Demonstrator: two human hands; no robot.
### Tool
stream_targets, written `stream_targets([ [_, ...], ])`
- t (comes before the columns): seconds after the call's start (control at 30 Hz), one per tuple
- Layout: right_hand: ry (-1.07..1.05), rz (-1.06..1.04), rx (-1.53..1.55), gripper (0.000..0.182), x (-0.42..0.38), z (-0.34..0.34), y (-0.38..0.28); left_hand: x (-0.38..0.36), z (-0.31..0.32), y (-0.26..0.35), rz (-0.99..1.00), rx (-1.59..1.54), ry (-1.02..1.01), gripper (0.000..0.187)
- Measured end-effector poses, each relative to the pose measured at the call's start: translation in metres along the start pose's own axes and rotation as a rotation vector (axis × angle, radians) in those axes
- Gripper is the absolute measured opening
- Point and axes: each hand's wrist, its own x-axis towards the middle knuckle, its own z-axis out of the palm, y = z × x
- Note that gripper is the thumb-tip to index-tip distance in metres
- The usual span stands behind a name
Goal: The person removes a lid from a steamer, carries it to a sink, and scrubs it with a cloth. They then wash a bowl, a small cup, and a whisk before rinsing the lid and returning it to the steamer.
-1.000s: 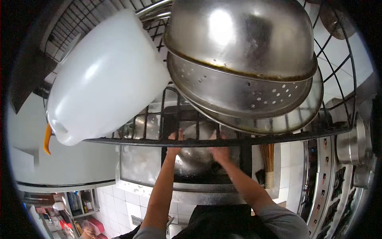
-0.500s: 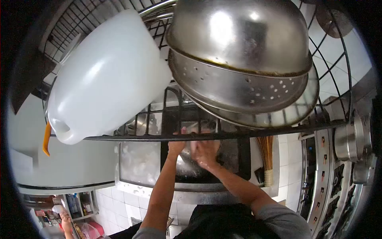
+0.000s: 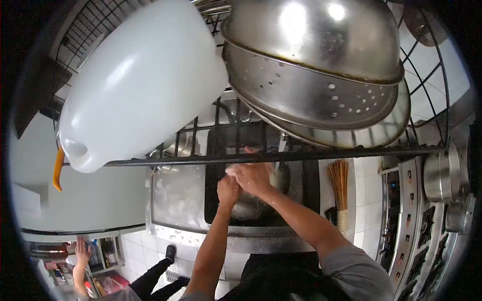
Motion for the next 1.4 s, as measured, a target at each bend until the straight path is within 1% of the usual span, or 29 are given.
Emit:
stream_targets([
  [0.03,0.004,0.063,-0.084,0.018,0.012,0.004,0.01,-0.005,-0.009,0.007,-0.151,-0.144,0.059,0.052],
  [0.1,-0.133,0.11,0.063,0.014,0.035,0.01,0.049,-0.014,-0.026,0.019,-0.476,-0.363,0.131,0.058],
  [0.13,-0.28,0.09,0.293,0.013,0.034,0.011,0.078,-0.021,-0.026,0.014,-0.485,-0.355,0.132,0.058],
  [0.2,-0.371,0.402,0.189,0.013,-0.007,0.086,0.144,-0.025,-0.021,0.01,-0.463,-0.375,0.175,0.06],
  [0.23,-0.459,0.477,0.072,0.014,0.016,0.04,0.095,-0.022,-0.021,0.011,-0.459,-0.384,0.179,0.06],
  [0.27,-0.193,0.265,0.041,0.016,0.004,0.018,0.044,-0.018,-0.019,0.018,-0.44,-0.409,0.162,0.06],
  [0.33,0.069,0.062,0.029,0.018,-0.017,0.004,-0.01,-0.025,-0.017,0.017,-0.425,-0.414,0.135,0.059],
  [0.4,-0.071,-0.024,0.016,0.02,-0.016,-0.004,-0.021,-0.035,-0.005,0.01,-0.149,-0.422,0.219,0.058],
  [0.43,-0.089,-0.042,-0.008,0.017,0.003,-0.014,-0.014,-0.032,-0.019,0.022,-0.239,-0.411,0.165,0.056],
  [0.5,-0.478,-0.019,-0.09,0.013,0.03,-0.009,0.028,-0.035,-0.027,0.026,-0.334,-0.42,0.151,0.056],
  [0.53,-0.7,0.07,-0.008,0.013,0.042,0.006,0.063,-0.036,-0.028,0.026,-0.415,-0.436,0.132,0.055],
  [0.6,-0.673,0.645,0.795,0.012,0.01,0.063,0.12,-0.04,-0.021,0.022,-0.387,-0.425,0.156,0.054],
  [0.67,-0.416,0.382,-0.064,0.01,0.024,0.015,0.053,-0.035,-0.014,0.02,-0.318,-0.353,0.199,0.052],
  [0.7,-0.389,0.1,-0.073,0.012,0.026,-0.009,0.021,-0.035,-0.008,0.018,-0.318,-0.362,0.195,0.052],
  [0.77,-0.17,-0.086,0.153,0.013,0.0,0.004,-0.015,-0.046,-0.003,0.008,-0.192,-0.446,0.207,0.05],
  [0.8,-0.164,-0.083,0.153,0.013,0.002,0.003,-0.013,-0.049,-0.001,0.004,-0.186,-0.443,0.206,0.05],
  [0.87,-0.392,-0.073,0.093,0.013,0.019,-0.008,-0.01,-0.062,0.006,-0.007,-0.322,-0.568,0.307,0.052],
  [0.9,-0.296,-0.065,0.143,0.02,0.027,0.001,0.01,-0.071,0.01,-0.018,-0.444,-0.637,0.271,0.056],
  [0.97,-0.797,0.362,0.175,0.019,0.052,0.019,0.067,-0.086,0.005,-0.024,-0.527,-0.691,0.305,0.058],
  [1.0,-0.839,0.665,0.382,0.023,0.048,0.033,0.106,-0.085,0.002,-0.024,-0.538,-0.706,0.303,0.058],
  [1.07,-0.863,0.956,0.589,0.027,0.02,0.064,0.158,-0.086,-0.003,-0.027,-0.561,-0.735,0.298,0.06],
  [1.1,-0.578,0.644,0.499,0.03,0.001,0.079,0.169,-0.074,-0.012,-0.019,-0.489,-0.696,0.264,0.059],
  [1.13,-0.518,0.554,0.398,0.028,0.005,0.067,0.144,-0.062,-0.017,-0.014,-0.425,-0.658,0.223,0.058],
  [1.17,-0.454,0.471,0.286,0.027,0.009,0.055,0.119,-0.036,-0.02,-0.013,-0.283,-0.443,0.186,0.056],
  [1.2,-0.384,0.397,0.168,0.027,0.015,0.041,0.092,-0.009,-0.035,-0.002,-0.265,-0.327,0.006,0.051],
  [1.27,-0.118,0.173,0.089,0.025,0.012,0.021,0.013,0.04,0.004,-0.036,-0.207,-0.15,-0.015,0.046],
  [1.3,0.07,0.015,0.092,0.025,0.01,0.013,-0.009,0.052,0.006,-0.048,0.054,-0.159,-0.009,0.048],
  [1.33,0.077,0.016,0.082,0.025,0.003,0.007,-0.008,0.056,-0.007,-0.034,-0.063,-0.21,0.118,0.05],
  [1.4,0.048,0.064,0.195,0.021,-0.011,0.017,0.001,0.049,-0.027,-0.028,-0.386,-0.305,0.045,0.053],
])
